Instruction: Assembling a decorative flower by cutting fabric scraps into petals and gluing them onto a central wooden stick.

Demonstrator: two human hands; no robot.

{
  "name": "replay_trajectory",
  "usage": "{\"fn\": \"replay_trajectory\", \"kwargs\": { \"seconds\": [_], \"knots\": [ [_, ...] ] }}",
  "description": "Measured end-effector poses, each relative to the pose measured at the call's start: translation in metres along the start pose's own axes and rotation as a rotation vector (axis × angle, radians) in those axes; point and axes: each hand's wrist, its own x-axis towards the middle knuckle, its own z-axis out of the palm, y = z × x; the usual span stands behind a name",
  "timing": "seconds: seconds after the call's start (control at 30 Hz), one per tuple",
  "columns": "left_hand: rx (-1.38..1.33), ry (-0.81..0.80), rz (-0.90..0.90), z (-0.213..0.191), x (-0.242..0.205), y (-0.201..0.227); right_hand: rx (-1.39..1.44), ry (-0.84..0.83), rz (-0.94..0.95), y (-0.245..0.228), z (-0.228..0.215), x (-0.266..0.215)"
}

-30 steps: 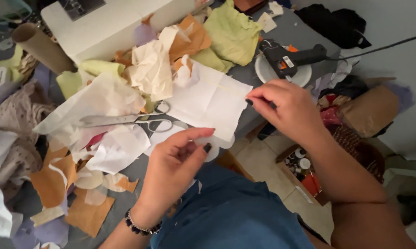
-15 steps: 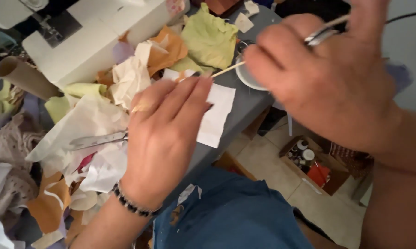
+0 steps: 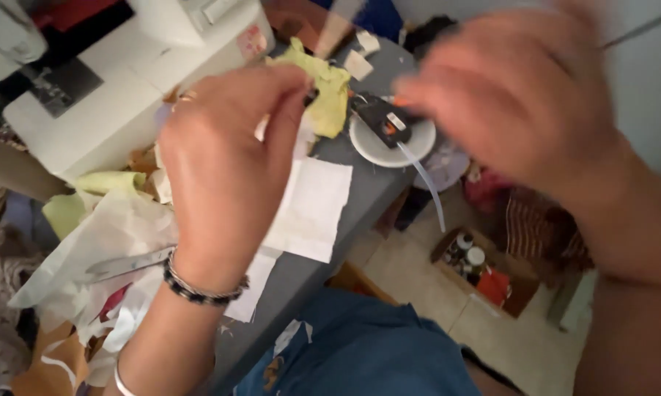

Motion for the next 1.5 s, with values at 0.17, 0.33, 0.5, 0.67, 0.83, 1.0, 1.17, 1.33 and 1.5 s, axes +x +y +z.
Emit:
{"fn": "replay_trajectory", "kwargs": {
  "seconds": [0.17, 0.33, 0.5, 0.67, 0.83, 1.0, 1.17, 1.33, 1.5],
  "knots": [
    [-0.201, 0.024, -0.219, -0.014, -0.004, -0.007, 0.517, -1.006, 0.43, 0.008, 0.074, -0.043],
    [-0.302, -0.013, -0.227, -0.019, -0.012, -0.008, 0.542, -1.2, 0.425, 0.01, 0.108, -0.062],
    [-0.291, -0.021, -0.209, -0.032, -0.013, -0.006, 0.369, -0.98, 0.327, 0.013, 0.117, -0.066],
    [-0.323, 0.004, -0.177, -0.031, -0.017, -0.008, 0.149, -0.719, 0.223, 0.017, 0.128, -0.087],
    [-0.407, -0.03, -0.218, -0.022, -0.019, -0.014, 0.65, -0.939, 0.719, 0.023, 0.124, -0.071],
    [-0.344, -0.026, -0.231, -0.014, -0.021, -0.022, 0.676, -0.71, 0.729, 0.036, 0.128, -0.081],
    [-0.381, 0.006, -0.231, -0.012, -0.019, -0.022, 0.839, -0.611, 0.961, 0.013, 0.072, -0.035],
    [-0.36, 0.023, -0.217, -0.008, -0.023, -0.021, 1.25, -0.185, 0.411, -0.003, 0.059, -0.037],
    [-0.413, 0.041, -0.189, -0.009, -0.023, -0.016, 1.116, -0.256, 0.434, -0.018, 0.035, -0.023]
  ]
}}
